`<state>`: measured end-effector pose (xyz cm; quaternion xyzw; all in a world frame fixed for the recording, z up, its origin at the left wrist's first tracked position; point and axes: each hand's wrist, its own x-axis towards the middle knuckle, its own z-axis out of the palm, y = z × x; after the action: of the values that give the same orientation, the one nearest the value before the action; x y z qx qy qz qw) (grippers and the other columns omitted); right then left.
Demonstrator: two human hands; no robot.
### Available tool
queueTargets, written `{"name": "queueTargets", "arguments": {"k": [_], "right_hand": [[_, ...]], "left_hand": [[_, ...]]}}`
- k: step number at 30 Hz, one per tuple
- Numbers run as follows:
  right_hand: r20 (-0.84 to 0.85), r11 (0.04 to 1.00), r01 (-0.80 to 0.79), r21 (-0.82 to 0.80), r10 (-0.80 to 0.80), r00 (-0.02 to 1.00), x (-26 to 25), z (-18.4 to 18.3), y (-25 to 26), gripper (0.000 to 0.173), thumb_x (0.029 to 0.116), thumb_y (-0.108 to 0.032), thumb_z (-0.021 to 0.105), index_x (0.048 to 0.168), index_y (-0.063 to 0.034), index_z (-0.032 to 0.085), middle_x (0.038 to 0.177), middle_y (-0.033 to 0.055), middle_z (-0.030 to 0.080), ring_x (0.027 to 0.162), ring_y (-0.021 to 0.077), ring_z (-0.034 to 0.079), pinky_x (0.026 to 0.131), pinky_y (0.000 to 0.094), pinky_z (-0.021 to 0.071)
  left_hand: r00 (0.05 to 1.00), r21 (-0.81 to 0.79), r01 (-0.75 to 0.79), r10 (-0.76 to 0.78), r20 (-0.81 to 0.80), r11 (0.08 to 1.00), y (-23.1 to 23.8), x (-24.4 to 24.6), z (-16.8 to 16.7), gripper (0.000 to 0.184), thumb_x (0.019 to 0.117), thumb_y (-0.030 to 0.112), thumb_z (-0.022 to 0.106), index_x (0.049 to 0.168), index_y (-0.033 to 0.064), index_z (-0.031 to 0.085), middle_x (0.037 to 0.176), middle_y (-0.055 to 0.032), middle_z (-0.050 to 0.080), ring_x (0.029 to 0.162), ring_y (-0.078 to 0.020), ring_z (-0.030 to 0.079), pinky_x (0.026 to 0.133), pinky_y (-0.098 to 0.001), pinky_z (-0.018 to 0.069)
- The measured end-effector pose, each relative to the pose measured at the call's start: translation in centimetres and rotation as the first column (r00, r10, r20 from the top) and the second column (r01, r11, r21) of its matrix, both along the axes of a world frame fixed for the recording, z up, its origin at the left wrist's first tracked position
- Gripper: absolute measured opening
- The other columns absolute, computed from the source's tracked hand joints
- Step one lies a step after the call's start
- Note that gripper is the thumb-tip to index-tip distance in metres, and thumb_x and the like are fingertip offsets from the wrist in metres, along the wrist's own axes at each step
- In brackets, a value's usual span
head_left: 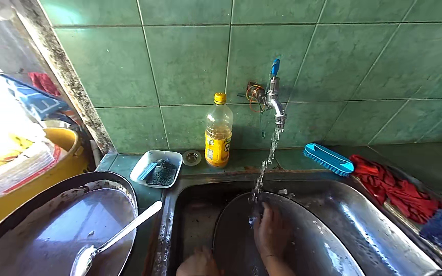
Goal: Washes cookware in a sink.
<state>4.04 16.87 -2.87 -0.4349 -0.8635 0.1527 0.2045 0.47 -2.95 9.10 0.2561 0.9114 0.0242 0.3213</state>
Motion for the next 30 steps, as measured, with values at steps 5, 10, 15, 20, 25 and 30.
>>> {"name": "queueTargets", "arguments": {"k": [5, 10, 15, 20, 25, 30], "right_hand": [[-0.343, 0.88, -0.418, 0.224, 0.473, 0.812, -2.2, -1.6, -6.4, 0.032, 0.0905, -0.007, 0.063, 0.119, 0.004, 0.072, 0.11, 0.0267, 0.071, 0.097, 0.0427, 0.072, 0.085, 0.0552, 0.0582], [-0.263, 0.932, -0.32, 0.172, 0.356, 0.897, -3.8, 0.7, -0.5, 0.027, 0.0983, -0.009, 0.059, 0.12, -0.004, 0.075, 0.118, 0.0286, 0.067, 0.108, 0.0452, 0.067, 0.094, 0.057, 0.055], [-0.16, 0.917, -0.399, 0.0, 0.394, 0.905, -4.1, 2.8, -2.7, 0.029, 0.101, -0.013, 0.056, 0.121, -0.0024, 0.074, 0.124, 0.0268, 0.066, 0.113, 0.0405, 0.066, 0.098, 0.0517, 0.0542], [-0.072, 0.901, -0.382, 0.208, 0.403, 0.912, -3.0, 0.9, 0.4, 0.032, 0.0989, -0.012, 0.058, 0.127, -0.0061, 0.071, 0.121, 0.0245, 0.069, 0.114, 0.0411, 0.067, 0.099, 0.0544, 0.0536], [-0.201, 0.97, 0.026, 0.24, 0.024, 0.979, -0.8, -1.1, 4.1, 0.027, 0.0973, -0.009, 0.061, 0.116, 0.0084, 0.069, 0.12, 0.0309, 0.068, 0.114, 0.05, 0.065, 0.095, 0.0645, 0.0503], [-0.088, 0.934, -0.304, -0.187, 0.292, 0.952, -1.6, 0.7, -4.7, 0.029, 0.0983, -0.011, 0.059, 0.114, 0.0119, 0.068, 0.122, 0.0296, 0.065, 0.115, 0.0411, 0.065, 0.102, 0.0498, 0.0511]], "left_hand": [[0.96, 0.158, -0.267, 0.248, 0.133, 0.951, 2.6, -2.9, -3.0, 0.058, 0.1088, 0.043, 0.044, 0.145, -0.0024, 0.052, 0.148, -0.0307, 0.049, 0.134, -0.0476, 0.052, 0.105, -0.0641, 0.0432], [0.961, 0.13, -0.208, 0.177, 0.213, 0.97, 0.7, -1.0, -3.3, 0.053, 0.1113, 0.034, 0.036, 0.128, -0.008, 0.063, 0.137, -0.0293, 0.059, 0.128, -0.0435, 0.058, 0.104, -0.0606, 0.0467], [0.961, 0.19, -0.253, 0.224, 0.163, 0.949, 0.2, 0.0, -3.3, 0.053, 0.1066, 0.034, 0.047, 0.145, -0.0011, 0.052, 0.143, -0.03, 0.053, 0.122, -0.045, 0.061, 0.1, -0.0599, 0.0501], [0.935, 0.248, -0.347, 0.312, 0.17, 0.904, 0.4, -0.4, -4.8, 0.053, 0.1078, 0.03, 0.047, 0.154, 0.0044, 0.042, 0.147, -0.0274, 0.051, 0.126, -0.0443, 0.059, 0.101, -0.0589, 0.0494], [0.919, 0.358, -0.394, 0.352, 0.177, 0.847, 0.1, 0.1, -5.1, 0.055, 0.1069, 0.029, 0.049, 0.156, 0.0049, 0.041, 0.148, -0.0303, 0.049, 0.126, -0.0459, 0.058, 0.103, -0.0576, 0.0493], [0.879, 0.438, -0.464, 0.338, 0.337, 0.769, 0.1, -0.4, -5.5, 0.055, 0.1098, 0.027, 0.046, 0.157, -0.0003, 0.036, 0.147, -0.0345, 0.047, 0.134, -0.0481, 0.051, 0.112, -0.0557, 0.0419]]}}
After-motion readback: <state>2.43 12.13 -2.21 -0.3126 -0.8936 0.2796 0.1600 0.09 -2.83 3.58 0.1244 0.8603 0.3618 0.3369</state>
